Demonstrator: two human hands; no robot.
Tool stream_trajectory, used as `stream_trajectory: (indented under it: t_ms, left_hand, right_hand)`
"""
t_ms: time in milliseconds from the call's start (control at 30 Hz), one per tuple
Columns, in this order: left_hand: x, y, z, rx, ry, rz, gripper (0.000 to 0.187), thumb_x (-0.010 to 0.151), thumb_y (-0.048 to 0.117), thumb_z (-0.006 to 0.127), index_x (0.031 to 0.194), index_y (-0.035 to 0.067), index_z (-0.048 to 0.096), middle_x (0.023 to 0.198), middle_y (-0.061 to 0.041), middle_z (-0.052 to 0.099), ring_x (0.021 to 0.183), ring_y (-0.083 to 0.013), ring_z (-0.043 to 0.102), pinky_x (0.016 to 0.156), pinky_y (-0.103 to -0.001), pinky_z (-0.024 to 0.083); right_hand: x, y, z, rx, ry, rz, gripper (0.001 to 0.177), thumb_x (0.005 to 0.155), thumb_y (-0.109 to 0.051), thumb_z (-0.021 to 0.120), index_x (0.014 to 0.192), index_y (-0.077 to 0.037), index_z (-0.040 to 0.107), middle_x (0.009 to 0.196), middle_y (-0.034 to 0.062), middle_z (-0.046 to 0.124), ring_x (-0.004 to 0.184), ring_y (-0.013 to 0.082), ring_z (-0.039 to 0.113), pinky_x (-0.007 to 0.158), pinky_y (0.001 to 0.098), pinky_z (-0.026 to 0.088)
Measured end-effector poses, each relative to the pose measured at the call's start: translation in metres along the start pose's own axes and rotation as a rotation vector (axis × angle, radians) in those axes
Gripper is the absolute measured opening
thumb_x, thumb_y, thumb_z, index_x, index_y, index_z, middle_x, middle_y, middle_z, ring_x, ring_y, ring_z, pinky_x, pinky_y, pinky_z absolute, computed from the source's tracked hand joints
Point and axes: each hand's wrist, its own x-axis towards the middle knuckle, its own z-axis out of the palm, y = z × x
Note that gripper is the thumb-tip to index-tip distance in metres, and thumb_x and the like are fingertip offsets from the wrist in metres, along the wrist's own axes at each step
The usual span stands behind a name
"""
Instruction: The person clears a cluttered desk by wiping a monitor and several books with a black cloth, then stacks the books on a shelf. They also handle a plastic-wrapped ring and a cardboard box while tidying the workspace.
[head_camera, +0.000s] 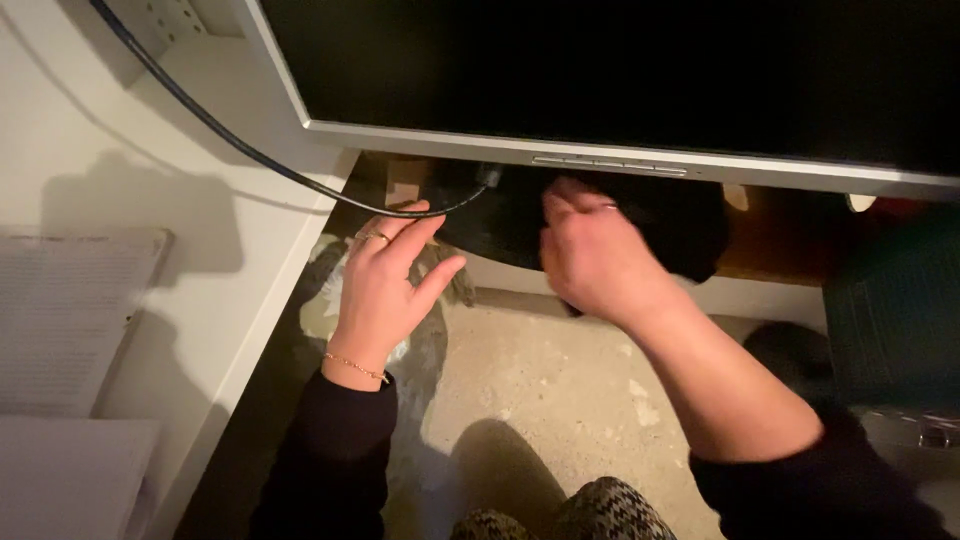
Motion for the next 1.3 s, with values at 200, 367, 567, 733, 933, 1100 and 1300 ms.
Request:
stream_trajectory:
  t_ms: [200,367,567,733,933,1100,1300]
  left_hand:
    - [-0.003,0.002,0.001,-0.039,0.019,-0.006,0.045,0.085,0.030,0.088,0.121,0.007,0.075,0.122,-0.016,0.071,0.117,-0.0357,0.067,0.102,-0.045,0.052]
    - [-0.012,-0.009,0.016,-0.043,0.123,-0.091,0.049,0.081,0.038,0.092,0.116,0.010,0.076,0.117,-0.010,0.072,0.113,-0.0310,0.069,0.100,-0.041,0.054]
    - [-0.012,-0.006,0.016,-0.083,0.195,-0.117,0.039,0.073,0.031,0.097,0.095,0.009,0.072,0.103,-0.004,0.072,0.108,-0.0290,0.072,0.096,-0.040,0.057]
    - [-0.012,-0.001,0.012,-0.145,0.172,-0.142,0.039,0.075,0.025,0.096,0.099,0.005,0.073,0.107,-0.009,0.072,0.114,-0.0328,0.070,0.099,-0.044,0.056]
    - [-0.012,0.008,0.012,-0.145,0.125,-0.211,0.036,0.079,0.022,0.092,0.104,0.006,0.072,0.115,-0.011,0.070,0.118,-0.0354,0.067,0.100,-0.047,0.055]
    - [-0.017,0.032,-0.011,-0.073,0.163,-0.277,0.032,0.084,0.021,0.089,0.106,0.005,0.072,0.117,-0.011,0.069,0.120,-0.0357,0.067,0.102,-0.048,0.054]
    - [-0.043,0.037,-0.013,-0.054,0.258,-0.294,0.026,0.089,0.016,0.084,0.108,0.004,0.073,0.121,-0.012,0.065,0.123,-0.0374,0.065,0.103,-0.046,0.055]
  right_hand:
    - [0.103,-0.020,0.015,0.214,0.040,0.061,0.024,0.090,-0.025,0.057,0.078,-0.007,0.066,0.061,0.0134,0.064,0.060,0.0385,0.067,0.053,0.0501,0.051]
    - [0.128,-0.046,0.052,0.125,0.261,-0.327,0.015,0.086,-0.016,0.060,0.071,-0.014,0.058,0.057,0.0052,0.056,0.049,0.0293,0.059,0.047,0.0410,0.044]
    - [0.030,-0.054,-0.049,0.368,-0.121,0.015,0.052,0.088,-0.020,0.064,0.137,-0.005,0.063,0.132,0.0175,0.068,0.117,0.0373,0.068,0.092,0.0458,0.057]
    - [0.066,-0.060,-0.023,0.330,0.000,0.020,0.037,0.091,-0.031,0.063,0.119,-0.008,0.069,0.106,0.0152,0.073,0.094,0.0394,0.072,0.079,0.0491,0.058]
    - [0.054,-0.051,-0.025,0.392,0.066,-0.001,0.021,0.088,-0.028,0.065,0.095,-0.009,0.070,0.081,0.0145,0.067,0.073,0.0449,0.068,0.064,0.0527,0.057]
    - [0.035,-0.053,-0.049,0.245,-0.075,0.116,0.034,0.088,-0.031,0.060,0.116,-0.016,0.072,0.112,0.0121,0.063,0.091,0.0473,0.066,0.080,0.0548,0.054]
    - [0.081,-0.055,-0.044,0.400,-0.314,0.261,0.046,0.092,-0.045,0.054,0.078,-0.004,0.070,0.067,0.0194,0.068,0.072,0.0476,0.070,0.067,0.0567,0.057]
